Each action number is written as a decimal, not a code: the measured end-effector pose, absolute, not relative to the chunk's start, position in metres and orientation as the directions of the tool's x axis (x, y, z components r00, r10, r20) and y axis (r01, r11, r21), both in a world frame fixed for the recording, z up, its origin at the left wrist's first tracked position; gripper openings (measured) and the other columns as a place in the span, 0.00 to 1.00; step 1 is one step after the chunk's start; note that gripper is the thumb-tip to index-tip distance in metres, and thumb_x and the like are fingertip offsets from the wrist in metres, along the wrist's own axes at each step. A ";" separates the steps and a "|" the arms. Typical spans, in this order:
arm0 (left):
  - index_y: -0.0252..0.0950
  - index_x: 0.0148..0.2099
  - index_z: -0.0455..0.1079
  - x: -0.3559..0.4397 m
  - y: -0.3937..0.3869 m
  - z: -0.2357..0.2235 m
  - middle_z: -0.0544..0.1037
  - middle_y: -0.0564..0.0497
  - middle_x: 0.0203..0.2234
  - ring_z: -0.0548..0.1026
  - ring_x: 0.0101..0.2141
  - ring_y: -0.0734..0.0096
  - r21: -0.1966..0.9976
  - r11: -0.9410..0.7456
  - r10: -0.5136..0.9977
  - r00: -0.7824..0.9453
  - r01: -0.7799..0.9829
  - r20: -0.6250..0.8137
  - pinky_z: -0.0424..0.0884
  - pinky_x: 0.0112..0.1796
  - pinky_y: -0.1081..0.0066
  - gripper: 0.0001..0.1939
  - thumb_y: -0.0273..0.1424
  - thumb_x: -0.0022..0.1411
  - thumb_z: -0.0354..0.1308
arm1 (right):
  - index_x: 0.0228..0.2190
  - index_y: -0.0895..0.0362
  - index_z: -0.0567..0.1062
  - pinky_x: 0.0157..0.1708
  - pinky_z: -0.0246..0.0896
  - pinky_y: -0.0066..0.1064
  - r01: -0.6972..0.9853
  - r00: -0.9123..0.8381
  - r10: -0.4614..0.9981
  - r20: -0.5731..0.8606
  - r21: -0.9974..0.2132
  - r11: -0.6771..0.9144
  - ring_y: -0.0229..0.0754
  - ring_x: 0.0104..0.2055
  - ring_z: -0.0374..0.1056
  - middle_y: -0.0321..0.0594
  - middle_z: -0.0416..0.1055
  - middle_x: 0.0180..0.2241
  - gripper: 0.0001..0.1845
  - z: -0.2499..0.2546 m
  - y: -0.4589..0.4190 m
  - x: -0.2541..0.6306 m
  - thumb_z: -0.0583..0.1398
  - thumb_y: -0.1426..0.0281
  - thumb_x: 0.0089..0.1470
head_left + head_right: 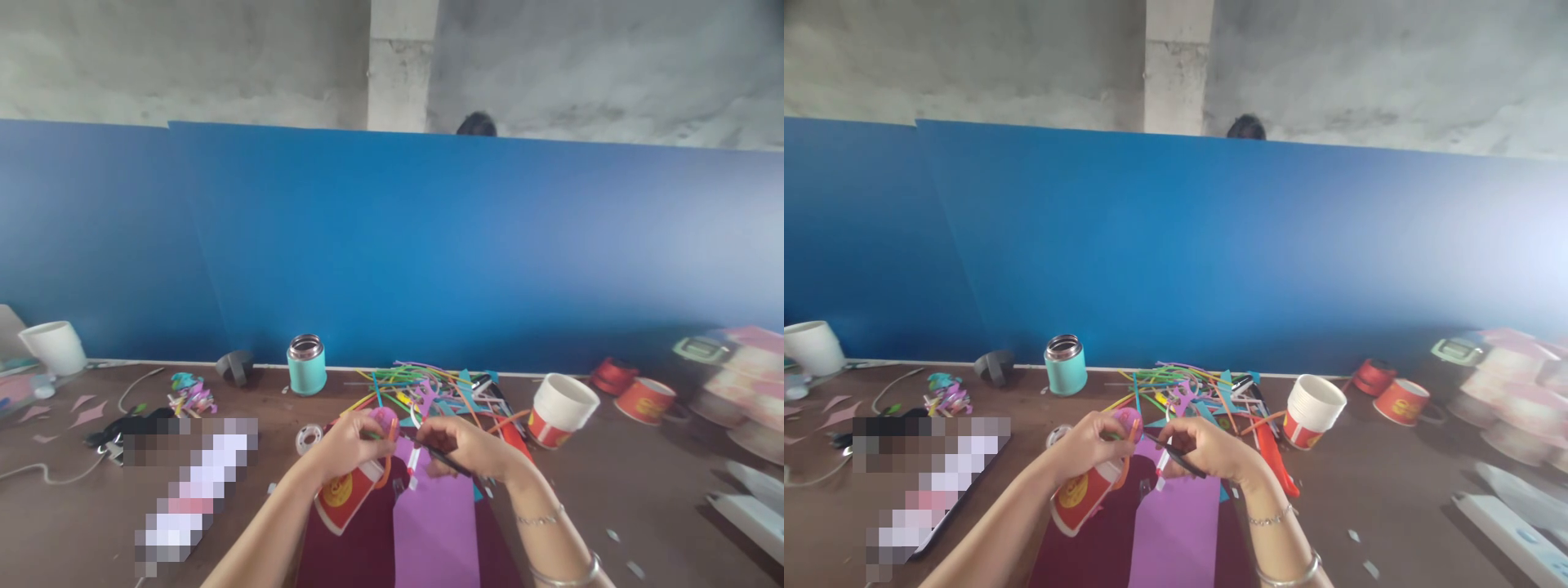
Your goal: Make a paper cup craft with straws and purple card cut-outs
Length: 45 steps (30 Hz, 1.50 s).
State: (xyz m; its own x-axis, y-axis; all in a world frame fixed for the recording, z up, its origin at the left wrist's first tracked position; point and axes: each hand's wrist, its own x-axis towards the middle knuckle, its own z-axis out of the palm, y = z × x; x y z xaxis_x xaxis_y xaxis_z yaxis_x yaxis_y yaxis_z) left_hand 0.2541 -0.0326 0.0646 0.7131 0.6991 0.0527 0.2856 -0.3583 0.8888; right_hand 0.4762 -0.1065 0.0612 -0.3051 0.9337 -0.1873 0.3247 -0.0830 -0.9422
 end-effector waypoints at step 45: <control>0.32 0.25 0.75 0.249 -0.029 0.060 0.71 0.54 0.16 0.65 0.18 0.77 0.983 0.114 0.710 0.680 0.146 -0.184 0.58 0.22 0.76 0.15 0.40 0.41 0.68 | 0.36 0.56 0.68 0.15 0.50 0.22 0.159 -0.146 0.989 0.006 -0.987 0.030 0.30 0.14 0.58 0.27 0.65 0.17 0.16 0.061 -0.102 0.466 0.63 0.63 0.45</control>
State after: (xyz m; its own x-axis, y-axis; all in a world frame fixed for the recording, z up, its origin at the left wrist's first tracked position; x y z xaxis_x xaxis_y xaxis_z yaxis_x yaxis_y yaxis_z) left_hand 0.2489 -0.0291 0.0604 0.6799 0.7099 -0.1839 0.1464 0.1143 0.9826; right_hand 0.4661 -0.1016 0.0612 -0.1458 0.9893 0.0063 0.1592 0.0298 -0.9868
